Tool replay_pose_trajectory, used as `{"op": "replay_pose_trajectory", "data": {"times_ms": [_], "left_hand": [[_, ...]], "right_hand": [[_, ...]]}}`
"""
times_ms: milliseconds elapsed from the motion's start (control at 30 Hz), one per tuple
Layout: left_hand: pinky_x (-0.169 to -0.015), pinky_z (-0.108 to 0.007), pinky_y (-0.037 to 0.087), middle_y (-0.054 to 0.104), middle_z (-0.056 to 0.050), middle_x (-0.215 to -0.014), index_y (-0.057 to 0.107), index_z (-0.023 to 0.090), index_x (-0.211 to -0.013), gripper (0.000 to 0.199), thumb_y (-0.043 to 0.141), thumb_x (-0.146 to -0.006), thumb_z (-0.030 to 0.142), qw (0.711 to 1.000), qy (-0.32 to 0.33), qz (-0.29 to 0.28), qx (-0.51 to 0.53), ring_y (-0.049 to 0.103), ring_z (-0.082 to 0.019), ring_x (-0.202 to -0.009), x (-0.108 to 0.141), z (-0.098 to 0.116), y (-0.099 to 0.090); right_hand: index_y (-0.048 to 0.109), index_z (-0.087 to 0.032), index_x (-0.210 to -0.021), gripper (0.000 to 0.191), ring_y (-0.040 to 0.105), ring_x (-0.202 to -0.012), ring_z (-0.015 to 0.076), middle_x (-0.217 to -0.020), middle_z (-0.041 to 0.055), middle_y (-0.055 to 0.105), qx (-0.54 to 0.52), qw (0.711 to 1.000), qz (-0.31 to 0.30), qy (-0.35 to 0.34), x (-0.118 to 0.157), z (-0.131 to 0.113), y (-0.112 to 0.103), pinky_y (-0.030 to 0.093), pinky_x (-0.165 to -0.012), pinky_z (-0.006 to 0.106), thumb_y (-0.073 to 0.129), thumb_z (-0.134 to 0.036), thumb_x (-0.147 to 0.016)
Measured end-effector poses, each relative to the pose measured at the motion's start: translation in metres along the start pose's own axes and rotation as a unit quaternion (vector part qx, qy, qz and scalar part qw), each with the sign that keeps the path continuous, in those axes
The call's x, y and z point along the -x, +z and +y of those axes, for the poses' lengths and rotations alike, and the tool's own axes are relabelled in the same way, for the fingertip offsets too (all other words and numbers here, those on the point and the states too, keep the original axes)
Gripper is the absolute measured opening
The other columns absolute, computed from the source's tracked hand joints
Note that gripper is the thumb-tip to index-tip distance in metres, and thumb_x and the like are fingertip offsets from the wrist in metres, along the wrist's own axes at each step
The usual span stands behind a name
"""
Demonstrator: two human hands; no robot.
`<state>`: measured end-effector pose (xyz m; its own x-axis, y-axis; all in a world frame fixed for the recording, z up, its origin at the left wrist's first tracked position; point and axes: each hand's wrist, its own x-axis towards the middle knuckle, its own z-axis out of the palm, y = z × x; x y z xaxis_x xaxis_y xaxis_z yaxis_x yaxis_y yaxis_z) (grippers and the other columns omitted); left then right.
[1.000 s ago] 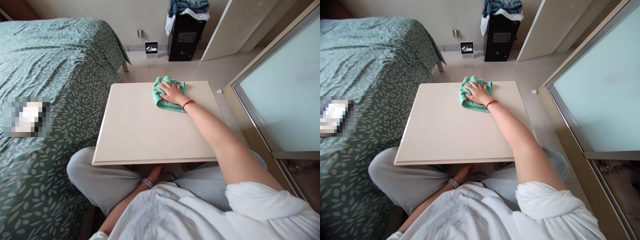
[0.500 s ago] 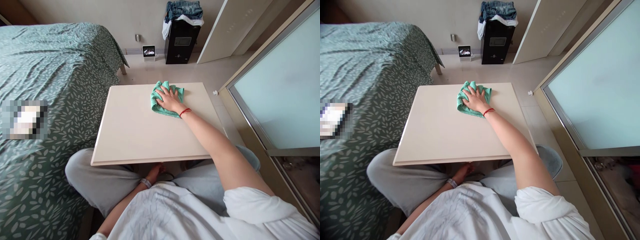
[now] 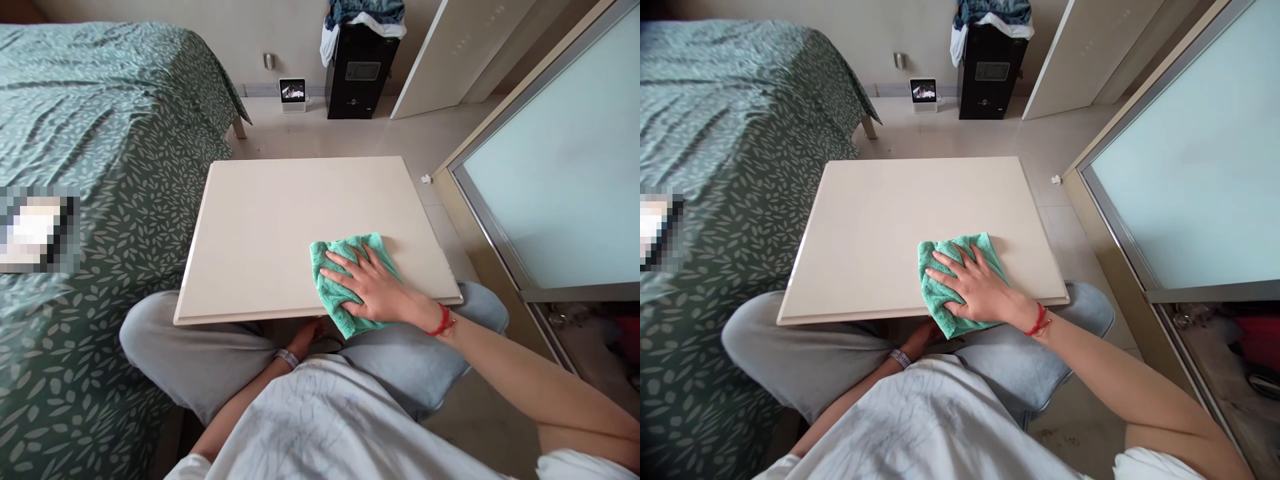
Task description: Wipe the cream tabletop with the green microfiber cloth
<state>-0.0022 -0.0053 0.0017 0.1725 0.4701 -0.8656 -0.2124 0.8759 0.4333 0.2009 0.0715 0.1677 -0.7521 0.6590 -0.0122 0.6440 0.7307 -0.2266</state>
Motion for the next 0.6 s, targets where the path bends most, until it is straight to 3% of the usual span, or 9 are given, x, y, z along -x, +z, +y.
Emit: {"op": "replay_pose_trajectory", "data": {"times_ms": [100,200,467,600], "left_hand": [[-0.057,-0.021,0.038,0.058,-0.006,-0.068,0.053,0.012,-0.074,0.021,0.047,-0.061,0.027,1.0,0.004,-0.005,0.007,0.052,-0.012,-0.061,0.005,0.003,0.002],[-0.06,-0.023,0.039,0.058,-0.007,-0.067,0.054,0.01,-0.073,0.019,0.046,-0.062,0.024,1.0,-0.006,0.007,0.01,0.053,-0.012,-0.06,0.01,0.006,0.003],[-0.061,-0.024,0.04,0.06,-0.009,-0.07,0.054,0.01,-0.075,0.02,0.047,-0.062,0.024,0.999,-0.023,0.025,0.015,0.054,-0.013,-0.059,0.004,0.004,0.0],[-0.06,-0.023,0.04,0.06,-0.009,-0.07,0.055,0.011,-0.076,0.021,0.047,-0.063,0.025,0.999,-0.022,0.027,0.015,0.055,-0.013,-0.059,0.003,0.003,-0.002]], "right_hand": [[0.058,-0.035,-0.183,0.073,0.048,-0.172,0.0514,-0.195,0.0123,0.043,-0.005,1.0,-0.004,-0.011,-0.002,0.009,-0.001,0.032,-0.139,0.084,0.067,-0.047,-0.112],[0.058,-0.034,-0.183,0.072,0.045,-0.173,0.0512,-0.196,0.0129,0.042,-0.007,1.0,-0.001,0.01,-0.026,0.031,-0.005,0.03,-0.139,0.081,0.063,-0.048,-0.113],[0.051,-0.029,-0.187,0.078,0.035,-0.173,0.0612,-0.199,0.0167,0.033,-0.028,0.981,0.05,0.183,-0.146,0.147,-0.028,0.025,-0.13,0.091,0.049,-0.057,-0.114],[0.05,-0.028,-0.187,0.08,0.034,-0.173,0.062,-0.198,0.0177,0.033,-0.032,0.961,0.081,0.261,-0.188,0.191,-0.036,0.024,-0.129,0.095,0.045,-0.059,-0.114]]}}
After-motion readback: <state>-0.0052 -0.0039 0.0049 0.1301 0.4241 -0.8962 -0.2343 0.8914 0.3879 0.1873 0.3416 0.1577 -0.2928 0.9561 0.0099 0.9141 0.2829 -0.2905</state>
